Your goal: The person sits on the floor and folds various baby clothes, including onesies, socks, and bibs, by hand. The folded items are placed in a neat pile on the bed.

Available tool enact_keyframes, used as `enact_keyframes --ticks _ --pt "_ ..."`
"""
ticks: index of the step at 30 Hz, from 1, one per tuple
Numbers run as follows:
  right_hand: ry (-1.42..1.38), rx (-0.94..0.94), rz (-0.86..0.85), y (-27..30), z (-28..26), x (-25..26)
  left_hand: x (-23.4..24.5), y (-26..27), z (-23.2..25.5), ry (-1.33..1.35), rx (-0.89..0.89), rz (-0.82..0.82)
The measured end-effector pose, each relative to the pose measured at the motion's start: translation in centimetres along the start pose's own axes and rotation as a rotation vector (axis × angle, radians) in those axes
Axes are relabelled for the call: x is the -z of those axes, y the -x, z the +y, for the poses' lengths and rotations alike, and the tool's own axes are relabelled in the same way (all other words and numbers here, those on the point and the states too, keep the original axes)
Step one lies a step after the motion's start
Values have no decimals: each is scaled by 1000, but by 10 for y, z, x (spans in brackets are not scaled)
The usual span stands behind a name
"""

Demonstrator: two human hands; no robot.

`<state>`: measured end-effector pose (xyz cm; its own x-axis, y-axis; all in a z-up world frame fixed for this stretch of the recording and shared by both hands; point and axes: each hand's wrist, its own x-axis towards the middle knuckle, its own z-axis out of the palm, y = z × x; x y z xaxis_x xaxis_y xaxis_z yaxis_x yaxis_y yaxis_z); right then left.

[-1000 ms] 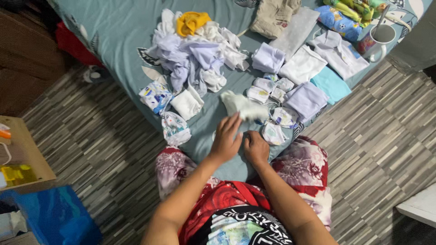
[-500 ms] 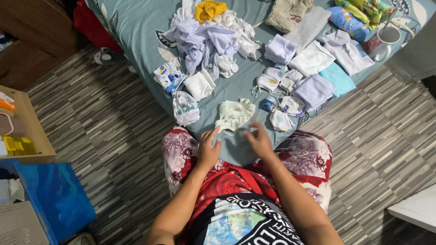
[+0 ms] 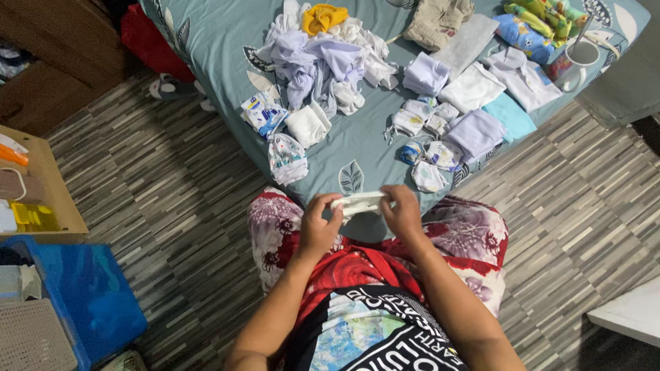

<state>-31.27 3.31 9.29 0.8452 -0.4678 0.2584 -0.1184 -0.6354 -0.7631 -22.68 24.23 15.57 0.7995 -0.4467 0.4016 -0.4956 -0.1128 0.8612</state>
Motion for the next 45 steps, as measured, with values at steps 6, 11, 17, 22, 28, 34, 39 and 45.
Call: enact_keyframes --ticks 6,11,17,22,28,34,39,45 --pt "-208 -66 113 -8 -13 27 11 -18 -4 -119 38 -8" --pt "-655 -277 57 -15 -25 44 -2 -31 -17 191 72 50" --pt "-741 -385 -1 -23 -40 69 -24 -33 -18 506 153 71" --pt "-661 -78 157 -33 -49 73 -27 -42 -14 395 63 52" --pt "-354 101 204 -16 -39 63 -16 -29 -17 42 -132 -77" --pt "182 4 -323 30 2 51 -8 24 -50 -201 194 -749" --pt "152 -91 -384 47 14 43 -29 28 -96 -343 254 -564" --pt "137 31 -319 36 1 11 -52 -17 -127 -490 -48 -248"
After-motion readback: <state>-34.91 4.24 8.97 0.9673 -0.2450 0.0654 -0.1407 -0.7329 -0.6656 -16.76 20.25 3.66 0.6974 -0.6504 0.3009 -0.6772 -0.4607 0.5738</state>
